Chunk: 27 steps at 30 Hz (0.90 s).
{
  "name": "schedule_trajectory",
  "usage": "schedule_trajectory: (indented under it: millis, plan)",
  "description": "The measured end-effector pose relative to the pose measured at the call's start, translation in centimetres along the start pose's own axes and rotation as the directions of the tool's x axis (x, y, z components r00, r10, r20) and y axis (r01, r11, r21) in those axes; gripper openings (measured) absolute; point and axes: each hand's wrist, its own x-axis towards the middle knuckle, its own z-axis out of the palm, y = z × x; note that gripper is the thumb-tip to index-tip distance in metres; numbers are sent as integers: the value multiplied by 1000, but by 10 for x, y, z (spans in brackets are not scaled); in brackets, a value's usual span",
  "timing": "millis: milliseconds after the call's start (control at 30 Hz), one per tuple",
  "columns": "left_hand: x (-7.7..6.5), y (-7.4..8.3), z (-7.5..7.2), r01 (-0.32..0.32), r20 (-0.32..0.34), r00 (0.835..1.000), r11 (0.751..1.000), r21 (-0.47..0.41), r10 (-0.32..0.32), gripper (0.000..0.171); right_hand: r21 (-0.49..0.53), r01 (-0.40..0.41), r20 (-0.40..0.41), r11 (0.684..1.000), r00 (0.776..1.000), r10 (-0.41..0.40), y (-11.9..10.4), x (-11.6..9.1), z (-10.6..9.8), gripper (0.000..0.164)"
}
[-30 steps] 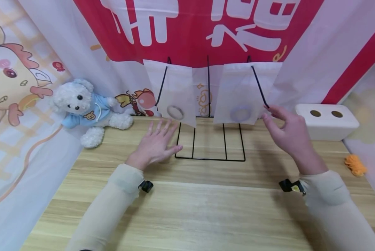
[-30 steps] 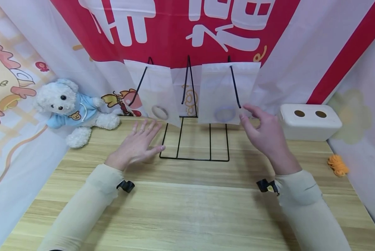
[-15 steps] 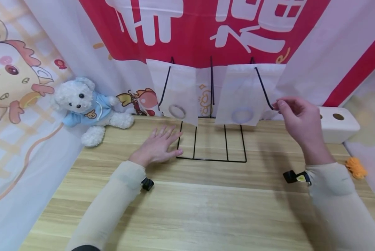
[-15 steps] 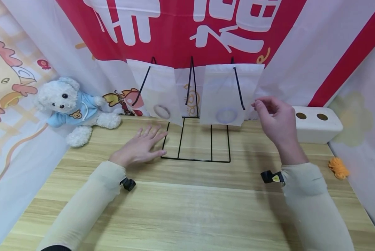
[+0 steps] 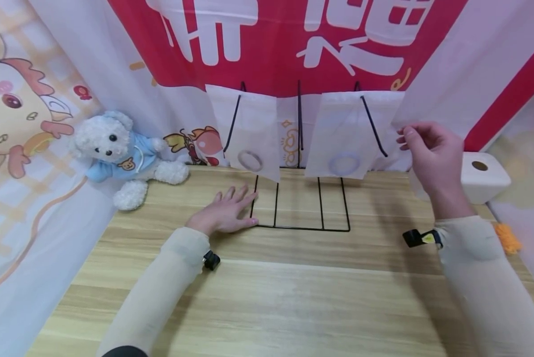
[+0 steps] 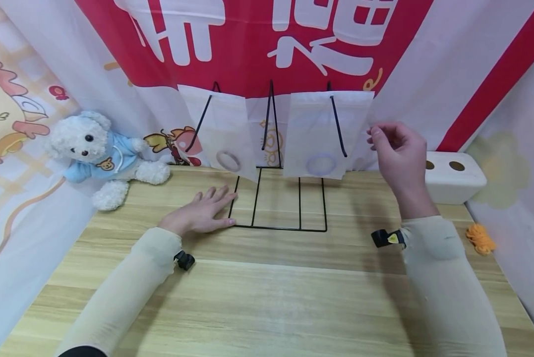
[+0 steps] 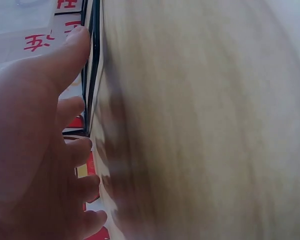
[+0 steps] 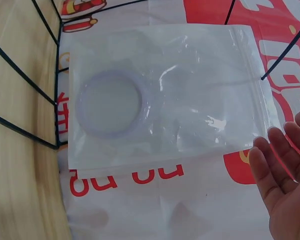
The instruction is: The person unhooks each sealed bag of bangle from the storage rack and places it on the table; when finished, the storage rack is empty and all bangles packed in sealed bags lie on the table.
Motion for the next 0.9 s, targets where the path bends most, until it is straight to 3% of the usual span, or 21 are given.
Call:
schedule_trajectory:
  millis: [233, 600, 900]
  plan:
    - [-1, -2, 1, 0, 26, 1000, 1000, -12, 0, 81, 18, 22, 8, 1000, 1000, -22, -4, 8, 2, 27]
    - [0, 0, 0, -3, 44, 999, 1000, -21, 4, 78, -58, -79, -18, 995, 997, 78, -12, 26, 9, 37]
    - [2, 1, 1, -8, 45, 999, 1000, -20, 8, 78, 22, -145, 13, 989, 989, 145, -9, 46, 12, 36]
